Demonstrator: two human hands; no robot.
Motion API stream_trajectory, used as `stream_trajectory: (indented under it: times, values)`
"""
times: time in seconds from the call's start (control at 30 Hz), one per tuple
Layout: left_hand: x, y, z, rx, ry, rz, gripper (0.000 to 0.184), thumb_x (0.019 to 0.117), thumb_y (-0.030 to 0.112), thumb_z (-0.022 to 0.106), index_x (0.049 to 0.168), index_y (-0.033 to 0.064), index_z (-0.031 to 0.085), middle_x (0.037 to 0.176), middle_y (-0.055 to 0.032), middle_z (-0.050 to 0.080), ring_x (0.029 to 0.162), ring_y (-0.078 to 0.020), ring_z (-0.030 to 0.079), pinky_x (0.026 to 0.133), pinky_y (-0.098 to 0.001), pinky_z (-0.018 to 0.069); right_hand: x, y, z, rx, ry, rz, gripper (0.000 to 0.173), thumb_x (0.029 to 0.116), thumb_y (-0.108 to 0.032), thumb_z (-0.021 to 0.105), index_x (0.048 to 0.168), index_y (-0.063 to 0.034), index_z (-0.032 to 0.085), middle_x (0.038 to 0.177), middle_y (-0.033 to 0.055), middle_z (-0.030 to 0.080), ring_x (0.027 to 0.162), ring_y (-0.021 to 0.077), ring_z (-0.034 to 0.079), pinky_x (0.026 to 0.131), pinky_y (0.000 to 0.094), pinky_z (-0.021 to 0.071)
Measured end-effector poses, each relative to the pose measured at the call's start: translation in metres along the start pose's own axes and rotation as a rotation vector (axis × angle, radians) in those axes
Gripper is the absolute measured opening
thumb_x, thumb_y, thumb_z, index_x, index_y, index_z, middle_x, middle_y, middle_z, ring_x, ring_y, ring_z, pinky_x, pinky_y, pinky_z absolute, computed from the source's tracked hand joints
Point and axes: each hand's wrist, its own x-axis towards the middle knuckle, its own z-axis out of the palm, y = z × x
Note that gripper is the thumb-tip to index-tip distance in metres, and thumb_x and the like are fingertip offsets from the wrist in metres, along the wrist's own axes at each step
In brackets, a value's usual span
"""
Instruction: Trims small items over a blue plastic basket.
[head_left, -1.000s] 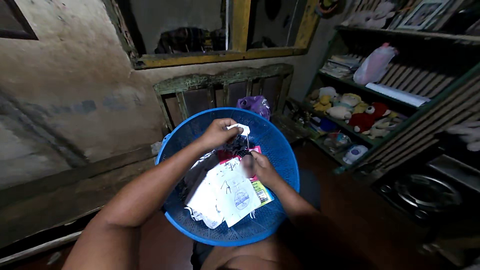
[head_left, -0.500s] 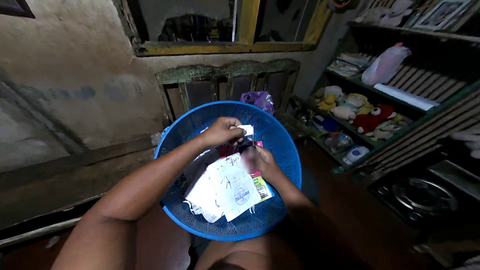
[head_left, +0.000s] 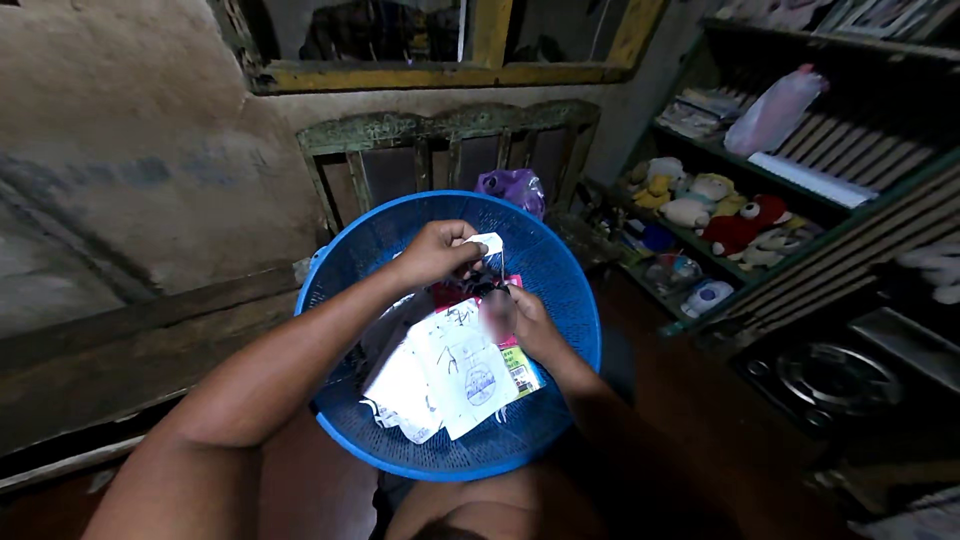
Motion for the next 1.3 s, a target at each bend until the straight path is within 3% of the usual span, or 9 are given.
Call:
stream_trajectory:
  times: [0.87,1.3]
  values:
    - [-0.0005,-0.0008,0.0008,0.004,-0.070,-0.021,0.019,0.1036,0.018,0.063,0.102,-0.0007,0.066,0.082,-0.0126,0.072,0.065,-0.0192,0.068,0.062,-0.0327,0.0591,0.0031,0.0004,0.0009,-0.033,0.005,-0.023,0.036,0.1090,-0.033,0.049,0.101,-0.0004,0.063,0.085,0.0084,0.066,0.068,0.0166,0.065,0.061,0.0307,0.0575]
    - [-0.0020,0.0032,0.0011,-0.011,-0.083,-0.053,0.019,0.1040,0.016,0.062,0.103,-0.0019,0.065,0.084,-0.0120,0.072,0.066,-0.0185,0.069,0.063,-0.0320,0.0601,0.0022,-0.0009,0.0026,-0.069,0.023,-0.005,0.034,0.1090,-0.031,0.050,0.104,-0.0008,0.065,0.087,0.0079,0.068,0.069,0.0161,0.066,0.062,0.0302,0.0583]
